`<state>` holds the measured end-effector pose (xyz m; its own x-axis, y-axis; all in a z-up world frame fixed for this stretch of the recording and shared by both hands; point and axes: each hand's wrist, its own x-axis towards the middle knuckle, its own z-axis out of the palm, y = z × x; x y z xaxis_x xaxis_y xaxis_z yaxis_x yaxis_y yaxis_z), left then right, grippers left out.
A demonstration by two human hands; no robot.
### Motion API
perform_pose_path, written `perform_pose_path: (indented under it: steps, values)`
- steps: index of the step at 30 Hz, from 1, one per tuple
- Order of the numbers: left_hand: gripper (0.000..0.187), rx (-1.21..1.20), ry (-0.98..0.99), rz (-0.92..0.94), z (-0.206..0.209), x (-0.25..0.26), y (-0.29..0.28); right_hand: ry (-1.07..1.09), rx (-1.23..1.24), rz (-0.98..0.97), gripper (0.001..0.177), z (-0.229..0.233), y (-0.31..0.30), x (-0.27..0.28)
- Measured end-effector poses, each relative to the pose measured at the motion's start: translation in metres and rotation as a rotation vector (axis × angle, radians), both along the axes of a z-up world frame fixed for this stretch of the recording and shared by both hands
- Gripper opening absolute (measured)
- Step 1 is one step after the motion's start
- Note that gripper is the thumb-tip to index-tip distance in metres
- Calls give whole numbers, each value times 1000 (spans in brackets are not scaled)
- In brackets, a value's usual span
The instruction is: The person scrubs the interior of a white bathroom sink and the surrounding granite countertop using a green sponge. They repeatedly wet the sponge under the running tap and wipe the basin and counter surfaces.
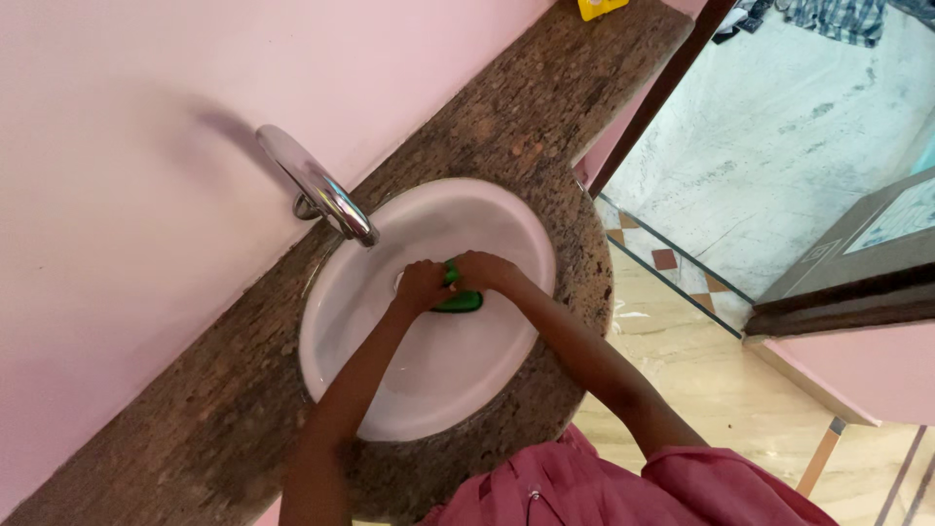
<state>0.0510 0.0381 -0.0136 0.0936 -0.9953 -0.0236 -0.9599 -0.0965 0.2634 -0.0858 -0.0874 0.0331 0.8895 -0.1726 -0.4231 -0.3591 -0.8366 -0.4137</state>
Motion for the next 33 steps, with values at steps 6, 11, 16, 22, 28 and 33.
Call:
perform_pose_path:
  steps: [6,11,16,22,28,33]
  values:
    - [54,58,321,-16,40,-39,34,221,128,-22,47,53,21,-20]
    - [53,131,363,88,45,-48,45,219,121,20,49,54,25,-20]
    - [42,-36,223,151,9,-30,25,54,-64,-33,46,15,14,-9]
    - [58,-81,-31,158,0,11,-18,-1,-35,-145,70,5,1,-3]
    - [73,-38,18,262,2,13,-20,8,83,-167,74,-12,-22,4]
    - [70,35,103,323,10,0,-4,89,85,-125,80,-21,-17,2]
